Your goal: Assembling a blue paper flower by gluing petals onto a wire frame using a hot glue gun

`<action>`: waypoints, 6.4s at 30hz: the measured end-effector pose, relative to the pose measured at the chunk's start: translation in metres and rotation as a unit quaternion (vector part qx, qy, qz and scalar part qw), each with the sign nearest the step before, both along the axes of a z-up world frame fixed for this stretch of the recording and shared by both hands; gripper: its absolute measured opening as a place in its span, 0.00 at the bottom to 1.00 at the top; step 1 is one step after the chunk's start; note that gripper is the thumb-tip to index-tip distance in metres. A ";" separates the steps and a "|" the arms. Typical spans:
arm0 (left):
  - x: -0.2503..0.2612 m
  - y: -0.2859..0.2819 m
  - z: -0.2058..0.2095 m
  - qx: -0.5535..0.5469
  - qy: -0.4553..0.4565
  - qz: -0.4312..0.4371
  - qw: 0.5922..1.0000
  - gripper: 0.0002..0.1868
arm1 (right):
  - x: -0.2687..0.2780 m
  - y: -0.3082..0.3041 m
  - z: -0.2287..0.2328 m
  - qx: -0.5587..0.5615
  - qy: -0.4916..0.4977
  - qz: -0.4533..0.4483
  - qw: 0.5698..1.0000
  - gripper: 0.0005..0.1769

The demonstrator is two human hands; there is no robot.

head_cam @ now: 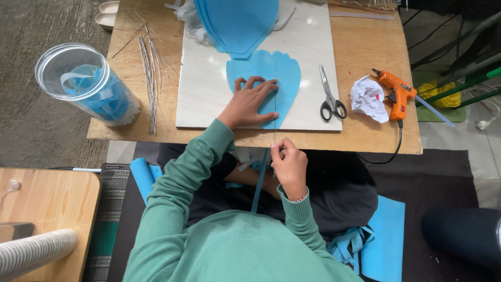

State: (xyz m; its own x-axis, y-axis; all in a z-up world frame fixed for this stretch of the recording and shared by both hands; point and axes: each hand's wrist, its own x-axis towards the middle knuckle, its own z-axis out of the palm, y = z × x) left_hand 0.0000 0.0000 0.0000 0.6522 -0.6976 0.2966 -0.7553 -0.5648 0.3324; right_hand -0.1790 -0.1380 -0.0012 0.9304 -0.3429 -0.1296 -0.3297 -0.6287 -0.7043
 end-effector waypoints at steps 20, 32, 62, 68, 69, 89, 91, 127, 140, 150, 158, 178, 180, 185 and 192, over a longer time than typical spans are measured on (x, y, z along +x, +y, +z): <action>0.007 -0.001 -0.015 -0.047 -0.004 -0.002 0.999 0.31 | -0.001 -0.003 0.003 0.007 -0.003 -0.014 1.000 0.14; 0.006 -0.002 -0.016 -0.040 -0.032 0.000 0.999 0.31 | -0.005 -0.001 -0.003 -0.033 -0.022 -0.021 0.999 0.13; 0.004 -0.005 -0.018 -0.002 -0.072 0.002 0.997 0.35 | -0.005 0.000 -0.021 -0.090 -0.078 -0.026 0.993 0.12; 0.003 -0.006 -0.018 -0.005 -0.074 0.004 0.997 0.34 | 0.007 -0.024 0.015 -0.157 -0.032 -0.010 0.987 0.18; 0.004 -0.006 -0.019 -0.005 -0.075 0.005 0.997 0.34 | 0.012 -0.032 0.026 -0.185 -0.060 -0.005 0.981 0.15; 0.005 -0.007 -0.026 0.001 -0.085 0.009 0.996 0.34 | 0.200 -0.093 0.014 -0.296 -0.119 0.252 0.914 0.14; 0.004 -0.007 -0.024 -0.001 -0.091 0.011 0.996 0.34 | 0.201 -0.095 0.010 -0.301 -0.125 0.249 0.912 0.15; -0.002 -0.009 -0.011 0.010 -0.121 0.004 0.993 0.33 | 0.209 -0.095 -0.002 -0.283 -0.195 0.215 0.914 0.16; -0.002 -0.010 -0.003 0.015 -0.107 -0.021 0.994 0.35 | 0.221 -0.086 0.018 -0.221 -0.101 0.199 0.949 0.17; 0.001 -0.010 -0.006 0.022 -0.115 -0.038 0.992 0.37 | 0.238 -0.086 0.003 -0.217 -0.096 0.142 0.961 0.10; 0.005 -0.008 0.004 0.031 -0.057 -0.051 0.997 0.37 | 0.249 -0.087 0.011 -0.183 -0.066 0.119 0.974 0.10; 0.006 -0.007 -0.012 0.002 -0.071 -0.036 0.997 0.35 | 0.249 -0.087 0.001 -0.156 -0.081 0.075 0.982 0.11; 0.007 -0.007 -0.011 -0.001 -0.056 -0.034 0.998 0.35 | 0.247 -0.085 0.004 -0.147 -0.081 0.069 0.983 0.12; 0.007 -0.008 -0.012 0.000 -0.045 -0.029 0.999 0.36 | 0.245 -0.086 0.002 -0.153 -0.093 0.070 0.981 0.11; 0.007 -0.009 -0.012 0.007 -0.050 -0.026 0.998 0.36 | 0.246 -0.086 -0.002 -0.155 -0.110 0.061 0.980 0.12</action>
State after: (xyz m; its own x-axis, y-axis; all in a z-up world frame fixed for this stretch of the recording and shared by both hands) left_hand 0.0071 -0.0092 -0.0123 0.5824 -0.7346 0.3480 -0.8129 -0.5279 0.2461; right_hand 0.0666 -0.2244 -0.0029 0.9606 -0.2180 0.1722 -0.0996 -0.8489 -0.5190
